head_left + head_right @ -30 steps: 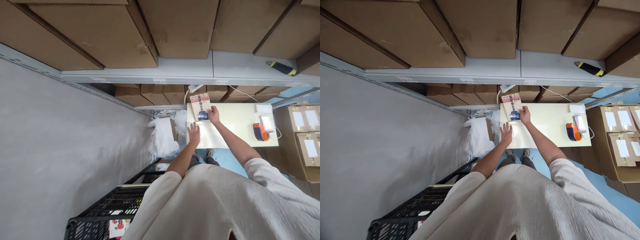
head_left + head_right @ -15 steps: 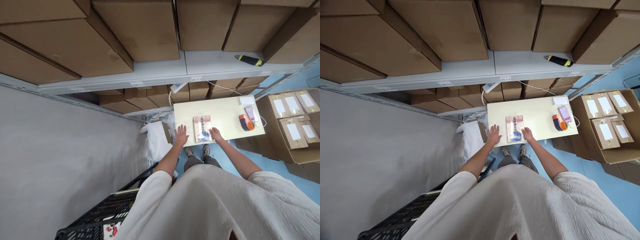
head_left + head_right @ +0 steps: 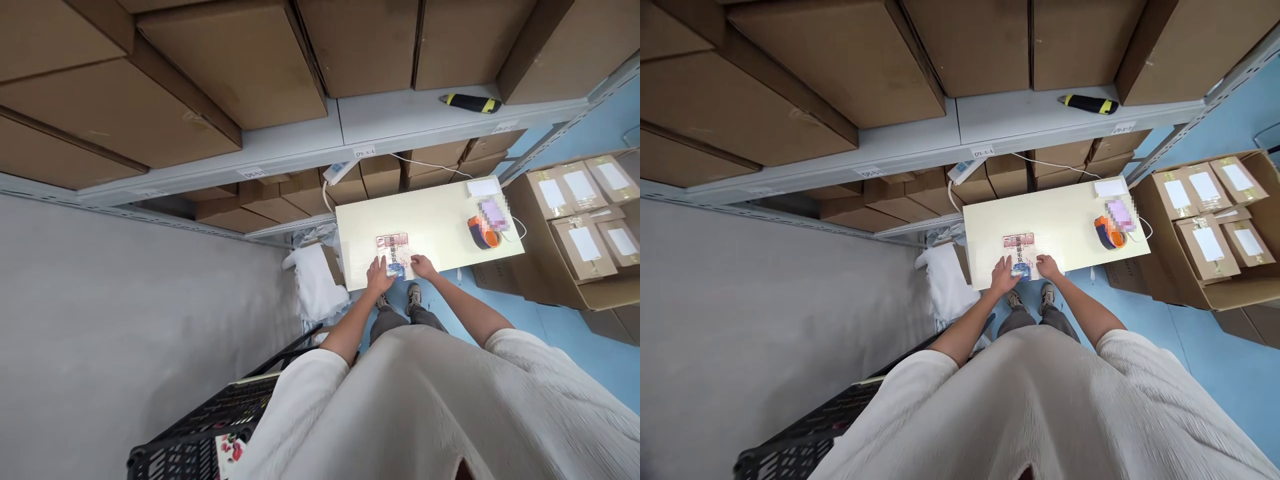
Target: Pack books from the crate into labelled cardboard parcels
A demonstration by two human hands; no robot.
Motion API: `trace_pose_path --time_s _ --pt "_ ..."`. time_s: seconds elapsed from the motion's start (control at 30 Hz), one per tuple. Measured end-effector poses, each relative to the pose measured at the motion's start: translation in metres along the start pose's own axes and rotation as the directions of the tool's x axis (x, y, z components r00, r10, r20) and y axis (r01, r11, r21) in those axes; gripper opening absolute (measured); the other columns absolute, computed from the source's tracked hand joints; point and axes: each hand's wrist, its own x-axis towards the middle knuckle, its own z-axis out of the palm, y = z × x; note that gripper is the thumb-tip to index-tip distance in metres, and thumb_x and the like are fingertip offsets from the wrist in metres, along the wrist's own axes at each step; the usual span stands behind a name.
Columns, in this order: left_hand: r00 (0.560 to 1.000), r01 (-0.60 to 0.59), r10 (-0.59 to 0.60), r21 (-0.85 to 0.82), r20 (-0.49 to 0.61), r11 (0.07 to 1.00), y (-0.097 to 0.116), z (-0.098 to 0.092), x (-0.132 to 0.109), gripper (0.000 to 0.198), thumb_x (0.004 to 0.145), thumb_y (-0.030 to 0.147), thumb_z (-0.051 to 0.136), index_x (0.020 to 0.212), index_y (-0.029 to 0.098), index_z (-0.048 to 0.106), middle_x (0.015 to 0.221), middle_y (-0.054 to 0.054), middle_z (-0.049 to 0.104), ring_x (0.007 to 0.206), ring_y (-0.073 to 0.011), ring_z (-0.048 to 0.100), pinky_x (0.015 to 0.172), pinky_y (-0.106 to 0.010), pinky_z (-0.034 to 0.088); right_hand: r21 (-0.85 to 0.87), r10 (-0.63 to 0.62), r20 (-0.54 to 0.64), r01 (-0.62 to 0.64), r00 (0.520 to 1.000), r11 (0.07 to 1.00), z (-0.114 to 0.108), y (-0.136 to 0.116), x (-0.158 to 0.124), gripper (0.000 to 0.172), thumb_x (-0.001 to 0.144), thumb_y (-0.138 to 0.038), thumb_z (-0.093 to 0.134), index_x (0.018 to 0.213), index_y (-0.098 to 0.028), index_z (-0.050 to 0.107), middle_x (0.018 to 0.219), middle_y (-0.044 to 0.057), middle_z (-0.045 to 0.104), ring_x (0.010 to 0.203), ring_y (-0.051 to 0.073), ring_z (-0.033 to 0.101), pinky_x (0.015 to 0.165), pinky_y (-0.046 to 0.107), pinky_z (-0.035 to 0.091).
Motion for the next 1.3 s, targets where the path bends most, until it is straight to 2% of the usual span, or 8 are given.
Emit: trace_pose_path --time_s 0.1,0.2,0.33,0.43,0.6,0.8,1.07,1.3 --pt "1.0 0.011 -0.012 0.026 0.022 1.0 0.002 0.002 0.0 0.101 0.098 0.047 0.07 0.181 0.024 0.018 0.188 -0.02 0.018 0.171 -0.0418 0.029 0.133 -0.053 0.035 -0.02 -0.016 -0.029 0.016 0.999 1.0 -0.015 0.012 0.0 0.035 0.084 -0.018 0.064 0.116 -0.019 0.078 0.131 0.015 0.076 0.124 0.03 0.071 0.113 0.042 0.054" --pt "1.0 0.011 -0.011 0.029 0.022 1.0 0.002 0.003 0.001 0.1 0.098 0.044 0.068 0.181 0.025 0.015 0.188 -0.02 0.017 0.171 -0.0417 0.028 0.133 -0.054 0.035 -0.011 0.129 -0.241 -0.136 0.962 0.991 -0.029 0.029 0.003 0.044 0.086 -0.025 0.067 0.129 -0.017 0.072 0.139 0.021 0.069 0.128 0.035 0.067 0.112 0.049 0.055" --pt "1.0 0.023 -0.024 0.03 0.018 0.999 0.004 0.005 0.0 0.101 0.099 0.047 0.066 0.182 0.025 0.013 0.188 -0.02 0.017 0.171 -0.0417 0.027 0.133 -0.056 0.034 0.133 0.291 -0.375 -0.26 0.88 0.956 -0.042 0.046 0.011 0.037 0.079 -0.034 0.079 0.112 -0.021 0.071 0.125 0.02 0.069 0.12 0.037 0.069 0.102 0.049 0.058" --pt "0.999 0.031 -0.031 0.035 0.016 0.999 0.005 0.007 0.0 0.102 0.098 0.051 0.067 0.181 0.024 0.014 0.188 -0.021 0.017 0.171 -0.042 0.026 0.133 -0.056 0.033 0.185 0.322 -0.293 -0.277 0.9 0.943 -0.046 0.049 0.016 0.032 0.075 -0.038 0.083 0.097 -0.025 0.065 0.111 0.013 0.07 0.108 0.032 0.071 0.091 0.042 0.059" --pt "1.0 0.023 -0.024 0.044 0.009 0.999 0.005 0.008 0.0 0.104 0.097 0.053 0.07 0.181 0.023 0.015 0.186 -0.023 0.021 0.169 -0.0428 0.029 0.132 -0.055 0.035 0.235 0.358 -0.198 -0.31 0.913 0.921 -0.048 0.038 0.014 0.04 0.076 -0.035 0.077 0.107 -0.027 0.055 0.095 0.004 0.069 0.091 0.027 0.07 0.077 0.035 0.056" --pt "0.999 0.026 -0.025 0.022 -0.027 0.999 0.008 0.004 -0.002 0.101 0.097 0.052 0.068 0.18 0.019 0.021 0.179 -0.024 0.034 0.165 -0.0417 0.035 0.131 -0.051 0.036 0.136 0.02 -0.101 -0.006 0.995 0.991 -0.028 0.005 -0.001 0.035 0.076 -0.027 0.069 0.108 -0.028 0.056 0.08 -0.005 0.064 0.081 0.023 0.068 0.076 0.032 0.052" --pt "0.999 -0.002 -0.005 -0.137 -0.05 0.991 -0.002 0.001 0.0 0.082 0.103 0.035 0.055 0.177 0.016 0.027 0.165 -0.022 0.052 0.157 -0.0369 0.046 0.126 -0.047 0.044 -0.048 -0.117 0.05 0.12 0.992 0.992 0.025 -0.034 -0.002 0.044 0.082 -0.018 0.071 0.124 -0.025 0.06 0.084 -0.001 0.073 0.087 0.025 0.072 0.079 0.031 0.052" --pt "0.971 -0.161 0.109 -0.243 -0.215 0.957 -0.001 -0.008 -0.002 0.067 0.093 0.008 0.051 0.16 0.018 0.052 0.167 -0.017 0.053 0.156 -0.0332 0.047 0.128 -0.05 0.043 -0.011 -0.13 0.162 0.134 0.978 0.991 0.039 -0.032 0.003 0.064 0.086 -0.018 0.066 0.15 -0.017 0.061 0.11 0.009 0.081 0.102 0.026 0.074 0.096 0.034 0.057"
